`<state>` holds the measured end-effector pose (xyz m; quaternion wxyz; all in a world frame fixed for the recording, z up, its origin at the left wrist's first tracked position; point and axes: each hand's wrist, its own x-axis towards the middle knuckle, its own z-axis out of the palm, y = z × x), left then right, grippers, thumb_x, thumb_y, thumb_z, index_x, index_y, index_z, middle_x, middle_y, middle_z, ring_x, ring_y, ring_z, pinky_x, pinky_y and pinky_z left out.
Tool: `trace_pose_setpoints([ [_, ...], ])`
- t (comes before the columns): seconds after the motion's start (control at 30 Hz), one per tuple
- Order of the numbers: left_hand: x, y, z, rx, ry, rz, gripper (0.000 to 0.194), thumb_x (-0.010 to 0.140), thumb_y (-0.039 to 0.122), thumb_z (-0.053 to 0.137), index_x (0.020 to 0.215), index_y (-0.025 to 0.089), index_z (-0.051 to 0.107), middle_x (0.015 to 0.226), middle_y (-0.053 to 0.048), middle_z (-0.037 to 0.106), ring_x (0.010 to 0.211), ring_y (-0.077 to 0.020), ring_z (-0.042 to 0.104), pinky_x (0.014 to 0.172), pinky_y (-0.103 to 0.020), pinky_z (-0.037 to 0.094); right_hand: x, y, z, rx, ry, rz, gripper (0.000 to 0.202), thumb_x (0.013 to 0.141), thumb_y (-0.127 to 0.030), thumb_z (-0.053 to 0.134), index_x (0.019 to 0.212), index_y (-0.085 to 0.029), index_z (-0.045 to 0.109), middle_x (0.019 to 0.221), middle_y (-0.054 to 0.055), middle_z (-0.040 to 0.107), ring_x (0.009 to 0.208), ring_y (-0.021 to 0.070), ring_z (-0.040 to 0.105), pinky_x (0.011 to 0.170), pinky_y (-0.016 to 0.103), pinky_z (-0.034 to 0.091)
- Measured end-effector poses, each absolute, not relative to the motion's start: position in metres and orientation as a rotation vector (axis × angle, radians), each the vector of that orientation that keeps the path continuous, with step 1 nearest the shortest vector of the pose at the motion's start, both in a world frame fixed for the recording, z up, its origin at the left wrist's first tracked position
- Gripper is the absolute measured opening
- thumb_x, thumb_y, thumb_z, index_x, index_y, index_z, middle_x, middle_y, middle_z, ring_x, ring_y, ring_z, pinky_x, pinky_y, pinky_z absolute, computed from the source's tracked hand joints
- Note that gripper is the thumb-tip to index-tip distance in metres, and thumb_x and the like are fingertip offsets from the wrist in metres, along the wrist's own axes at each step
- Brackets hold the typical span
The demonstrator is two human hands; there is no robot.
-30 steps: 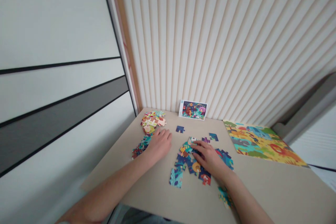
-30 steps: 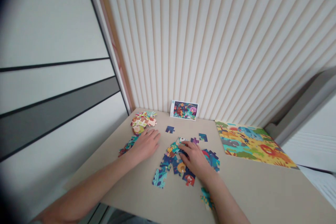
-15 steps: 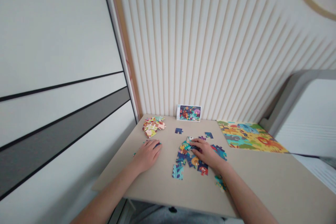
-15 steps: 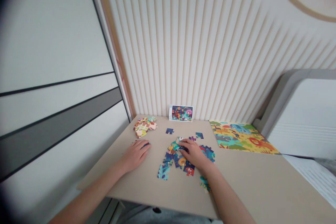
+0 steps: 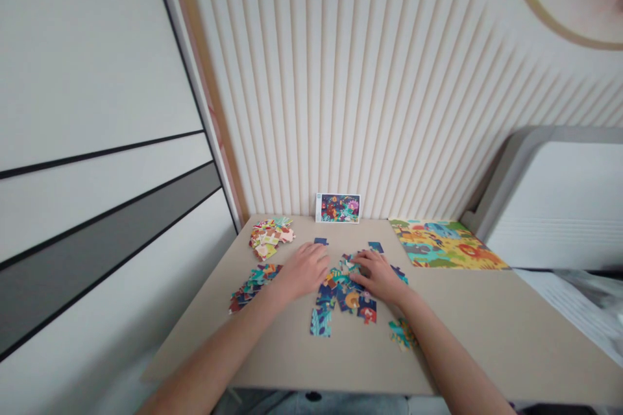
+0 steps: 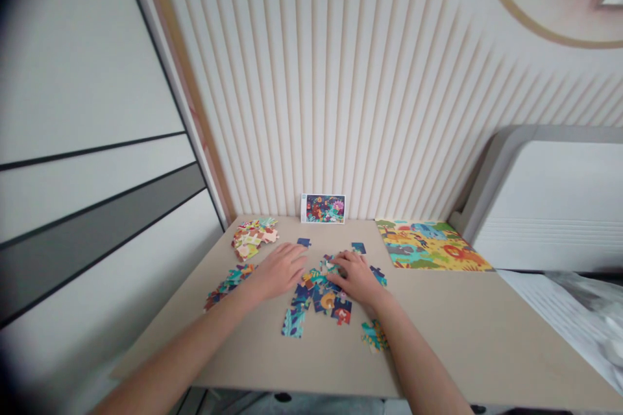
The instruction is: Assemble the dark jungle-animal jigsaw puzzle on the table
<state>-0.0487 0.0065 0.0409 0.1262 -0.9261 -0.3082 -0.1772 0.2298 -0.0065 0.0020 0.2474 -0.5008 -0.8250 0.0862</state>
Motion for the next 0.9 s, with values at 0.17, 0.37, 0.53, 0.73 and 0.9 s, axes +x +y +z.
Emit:
trace_pose_setpoints([
  [0.17,-0.004,0.030,0.004,-2.833,-1.016,-0.706,0.039,0.101,0.036,0.049,0.136,0.020,0.056,0.139,-0.013,0.059,0.130,-0.0267,0.053,0.109,-0.044,0.043,0.231,-0.006,-0.002,-1.264,-2.284,0.312,0.037,0.092,-0.053,0.064,0.119,-0.029,0.072,0.128,0.008,0.066,0.123,0.0273,0.057,0.109,0.046,0.038],
  [0.37,-0.016,0.034,-0.028,-3.052,-0.964,-0.683,0.043,0.105,0.037,0.041,0.144,0.024,0.052,0.149,-0.009,0.053,0.139,-0.0249,0.047,0.118,-0.048,0.035,0.230,0.001,-0.002,-1.296,-2.228,0.241,0.036,0.102,-0.042,0.050,0.130,-0.028,0.066,0.130,0.010,0.066,0.123,0.0244,0.059,0.108,0.043,0.042],
  [0.53,-0.026,0.034,-0.019,-3.113,-0.887,-0.700,0.039,0.101,0.032,0.049,0.138,0.025,0.059,0.141,-0.009,0.060,0.134,-0.0241,0.052,0.117,-0.044,0.037,0.237,0.003,-0.004,-1.409,-2.254,0.181,0.033,0.101,-0.041,0.050,0.124,-0.029,0.070,0.126,0.008,0.069,0.119,0.0251,0.061,0.105,0.043,0.043],
  [0.73,-0.027,0.030,-0.010,-3.169,-0.803,-0.735,0.031,0.100,0.024,0.048,0.124,0.025,0.068,0.124,-0.007,0.069,0.121,-0.0221,0.060,0.110,-0.039,0.044,0.262,0.007,0.001,-1.503,-2.172,0.145,0.028,0.100,-0.035,0.052,0.116,-0.025,0.073,0.110,0.008,0.073,0.105,0.0238,0.065,0.096,0.039,0.047],
  [0.9,-0.027,0.027,-0.007,-3.199,-0.871,-0.792,0.026,0.099,0.022,0.048,0.117,0.024,0.068,0.117,-0.005,0.070,0.113,-0.0205,0.063,0.106,-0.036,0.046,0.278,0.008,0.002,-1.549,-2.166,0.120,0.027,0.097,-0.039,0.058,0.114,-0.028,0.074,0.115,0.008,0.072,0.109,0.0260,0.063,0.099,0.043,0.045],
])
